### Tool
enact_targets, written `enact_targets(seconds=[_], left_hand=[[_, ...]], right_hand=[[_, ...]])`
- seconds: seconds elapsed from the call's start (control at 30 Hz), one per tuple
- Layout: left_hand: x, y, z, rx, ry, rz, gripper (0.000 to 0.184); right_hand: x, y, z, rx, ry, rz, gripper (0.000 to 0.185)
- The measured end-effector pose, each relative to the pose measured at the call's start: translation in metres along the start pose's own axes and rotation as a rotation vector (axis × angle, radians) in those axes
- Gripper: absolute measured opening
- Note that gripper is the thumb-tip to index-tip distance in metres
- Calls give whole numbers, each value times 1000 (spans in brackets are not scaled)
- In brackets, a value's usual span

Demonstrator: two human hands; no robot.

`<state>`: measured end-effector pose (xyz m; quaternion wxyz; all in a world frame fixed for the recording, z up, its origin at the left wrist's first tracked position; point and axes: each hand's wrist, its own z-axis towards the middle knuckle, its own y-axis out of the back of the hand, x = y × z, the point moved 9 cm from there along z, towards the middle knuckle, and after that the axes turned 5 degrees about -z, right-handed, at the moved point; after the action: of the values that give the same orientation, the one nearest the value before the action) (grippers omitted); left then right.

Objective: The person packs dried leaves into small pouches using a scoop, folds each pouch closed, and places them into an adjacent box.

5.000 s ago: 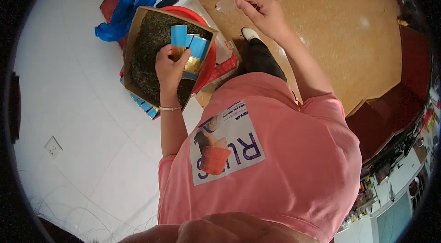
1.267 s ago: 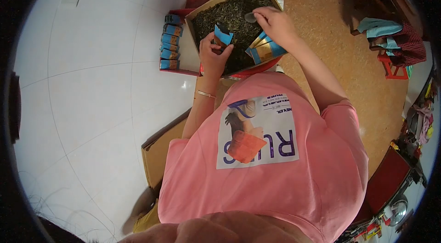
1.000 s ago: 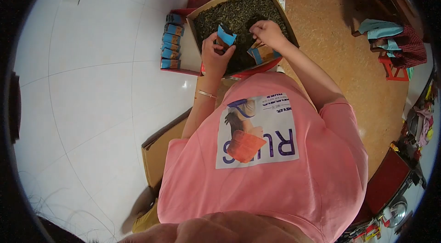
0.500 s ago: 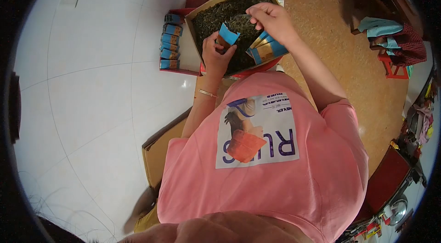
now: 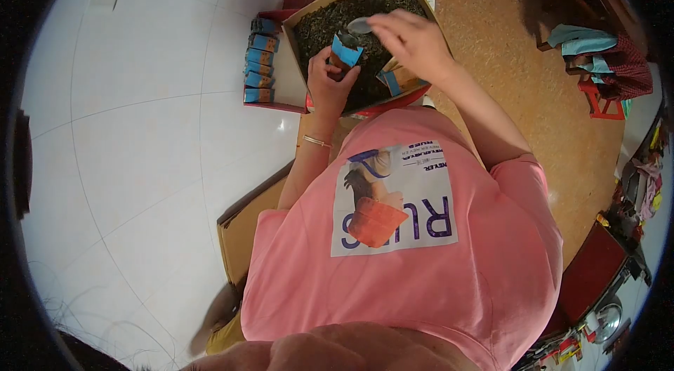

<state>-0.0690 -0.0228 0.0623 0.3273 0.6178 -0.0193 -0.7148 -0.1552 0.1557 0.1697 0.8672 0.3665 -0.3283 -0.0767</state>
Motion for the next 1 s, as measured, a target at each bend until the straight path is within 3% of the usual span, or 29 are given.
enact_targets(seconds=[0.1,0.17,0.23,0.3,0.33,0.4,0.43,0.67,0.77,0.83,0.87,0.93,1.0], left_hand=[[2,2,-2,-11,31,-21,67],[-4,4,-3,-30,-87,49,67],[-3,4,-4,-26,-55,33,67],[-2,4,-4,-20,-24,18,67],[-2,4,-5,-19,-20,7,68],[-2,4,-6,-17,-16,-2,68],[-4,4,-5,-16,-36,0,68],[-5,2,-7,-15,-86,19,67],[-2,1,-7,-12,-6,-25,66],[-4,2,-6,-6,-16,-19,67],[-5,2,-6,-2,-26,-12,67],[-3,1,-6,2,-11,-20,68],[-4,2,-5,4,3,-30,69]], right_hand=[[-49,-4,-7,12,-343,-1,21],[-77,-28,-23,65,-334,-70,21],[-89,-53,-35,119,-326,-139,21],[-113,-88,-56,334,-651,142,20],[-114,-90,-54,334,-650,143,20],[-120,-102,-67,271,-974,706,19],[-118,-97,-64,270,-975,707,19],[-92,-38,-35,76,-876,761,21],[-64,-24,-21,32,-698,745,21],[-32,-14,-11,53,-470,495,18],[-28,-14,-12,54,-470,494,18],[12,-5,-3,52,-40,100,18],[22,-9,-4,95,4,64,22]])
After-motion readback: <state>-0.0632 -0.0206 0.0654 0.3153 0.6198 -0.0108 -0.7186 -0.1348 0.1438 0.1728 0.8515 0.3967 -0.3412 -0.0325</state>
